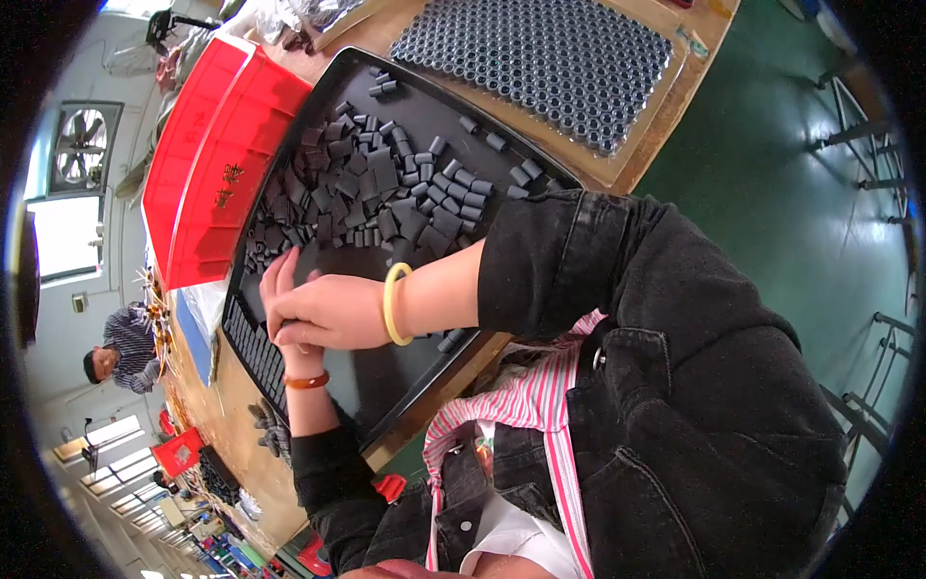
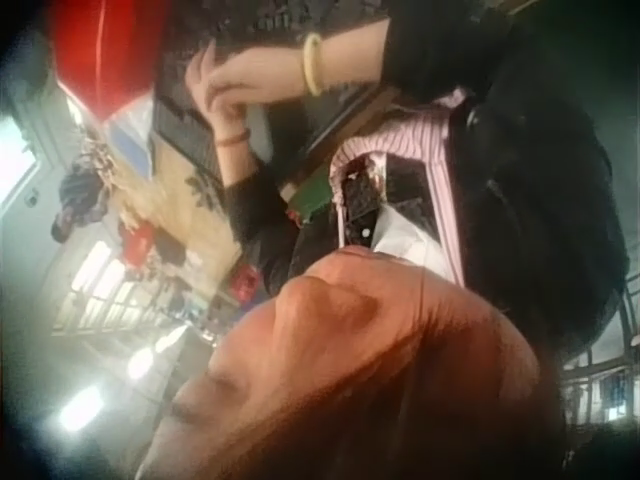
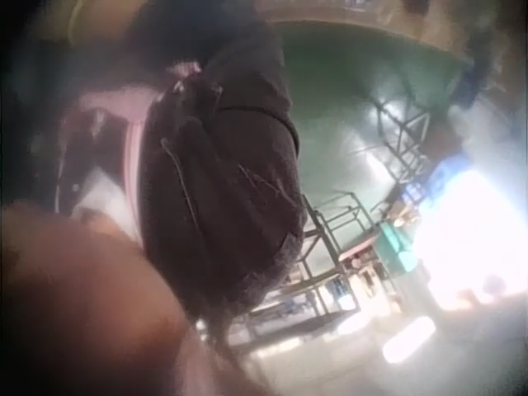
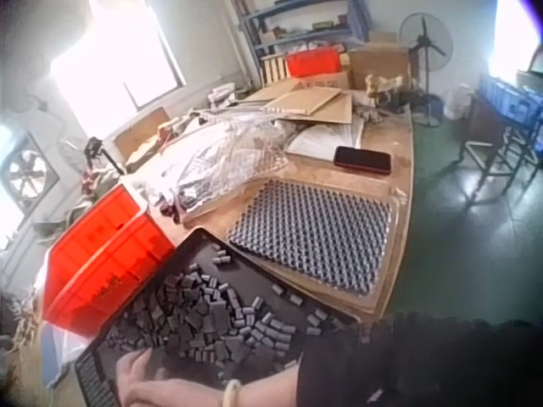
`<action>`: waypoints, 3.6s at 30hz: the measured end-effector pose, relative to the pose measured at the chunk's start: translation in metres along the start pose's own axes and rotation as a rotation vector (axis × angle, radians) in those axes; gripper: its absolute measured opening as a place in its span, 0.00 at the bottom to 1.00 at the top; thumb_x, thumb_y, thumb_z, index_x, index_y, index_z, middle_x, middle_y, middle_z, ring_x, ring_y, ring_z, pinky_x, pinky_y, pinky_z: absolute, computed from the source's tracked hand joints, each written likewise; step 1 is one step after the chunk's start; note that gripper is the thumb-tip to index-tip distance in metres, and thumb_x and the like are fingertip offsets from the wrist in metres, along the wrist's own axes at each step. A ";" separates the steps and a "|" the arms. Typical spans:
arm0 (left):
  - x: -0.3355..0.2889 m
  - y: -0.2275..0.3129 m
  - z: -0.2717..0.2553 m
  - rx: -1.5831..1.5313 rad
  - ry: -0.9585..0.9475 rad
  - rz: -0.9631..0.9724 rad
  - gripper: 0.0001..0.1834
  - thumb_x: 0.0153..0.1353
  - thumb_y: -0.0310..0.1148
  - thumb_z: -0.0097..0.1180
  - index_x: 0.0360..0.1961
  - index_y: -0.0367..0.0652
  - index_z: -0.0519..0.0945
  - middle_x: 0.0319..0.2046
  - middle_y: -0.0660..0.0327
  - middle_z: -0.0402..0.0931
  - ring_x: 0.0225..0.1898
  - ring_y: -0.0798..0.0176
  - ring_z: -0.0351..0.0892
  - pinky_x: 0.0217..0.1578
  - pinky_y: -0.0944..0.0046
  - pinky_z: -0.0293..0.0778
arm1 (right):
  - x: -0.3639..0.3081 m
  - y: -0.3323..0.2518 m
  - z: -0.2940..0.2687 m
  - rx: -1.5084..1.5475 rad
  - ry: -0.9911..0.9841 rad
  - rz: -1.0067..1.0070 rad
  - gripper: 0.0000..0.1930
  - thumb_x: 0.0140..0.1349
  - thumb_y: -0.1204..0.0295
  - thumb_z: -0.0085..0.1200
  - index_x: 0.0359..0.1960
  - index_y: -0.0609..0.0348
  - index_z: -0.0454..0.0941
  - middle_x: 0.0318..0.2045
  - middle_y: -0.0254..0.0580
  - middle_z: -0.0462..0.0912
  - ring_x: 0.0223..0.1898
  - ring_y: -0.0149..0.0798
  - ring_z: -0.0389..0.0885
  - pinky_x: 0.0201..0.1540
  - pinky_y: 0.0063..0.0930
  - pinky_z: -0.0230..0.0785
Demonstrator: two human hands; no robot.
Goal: The person sorts and arranges small black cylindrical plastic components by hand, placing them into a specialized storage tray.
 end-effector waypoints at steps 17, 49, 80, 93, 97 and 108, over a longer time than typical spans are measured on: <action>0.066 0.110 0.081 -0.138 -0.017 0.233 0.15 0.53 0.33 0.63 0.43 0.46 0.79 0.45 0.57 0.73 0.49 0.50 0.70 0.52 0.51 0.64 | -0.014 -0.051 -0.020 -0.131 0.166 -0.333 0.06 0.64 0.68 0.51 0.37 0.54 0.71 0.30 0.38 0.76 0.30 0.45 0.77 0.30 0.35 0.70; 0.015 0.119 0.051 -0.053 0.062 0.503 0.14 0.45 0.22 0.61 0.36 0.45 0.80 0.38 0.60 0.77 0.38 0.56 0.77 0.43 0.56 0.72 | -0.028 -0.075 -0.004 -0.205 0.160 -0.569 0.10 0.59 0.66 0.56 0.29 0.56 0.69 0.22 0.36 0.69 0.19 0.40 0.73 0.19 0.32 0.64; 0.080 0.068 0.070 0.228 0.005 0.250 0.20 0.59 0.41 0.58 0.53 0.49 0.77 0.59 0.57 0.68 0.63 0.48 0.60 0.62 0.47 0.54 | -0.021 -0.061 -0.005 -0.259 0.149 -0.452 0.07 0.61 0.66 0.54 0.32 0.53 0.71 0.24 0.35 0.70 0.21 0.38 0.74 0.23 0.30 0.65; 0.079 0.007 0.028 0.237 0.226 0.040 0.19 0.57 0.38 0.61 0.49 0.43 0.77 0.52 0.49 0.70 0.55 0.45 0.66 0.57 0.49 0.61 | -0.019 -0.055 -0.003 -0.237 0.103 -0.413 0.07 0.61 0.67 0.54 0.32 0.55 0.71 0.27 0.37 0.74 0.28 0.40 0.77 0.27 0.33 0.69; 0.097 0.070 0.048 0.201 0.063 0.283 0.27 0.56 0.42 0.61 0.56 0.47 0.74 0.60 0.52 0.66 0.62 0.46 0.60 0.61 0.48 0.56 | -0.015 -0.061 0.001 -0.196 0.077 -0.426 0.07 0.62 0.68 0.54 0.33 0.55 0.71 0.27 0.37 0.74 0.28 0.41 0.77 0.27 0.33 0.69; 0.135 -0.023 0.087 0.433 -0.061 0.043 0.19 0.62 0.42 0.50 0.53 0.52 0.76 0.57 0.61 0.71 0.62 0.50 0.63 0.64 0.41 0.52 | -0.015 -0.046 -0.007 -0.214 0.103 -0.362 0.07 0.62 0.68 0.54 0.33 0.56 0.70 0.25 0.38 0.71 0.27 0.41 0.76 0.26 0.34 0.68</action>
Point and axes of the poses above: each hand's wrist, its own x-axis towards the middle knuckle, its own z-axis out of the palm, y = z × x, the point moved 10 cm from there along x, towards the middle knuckle
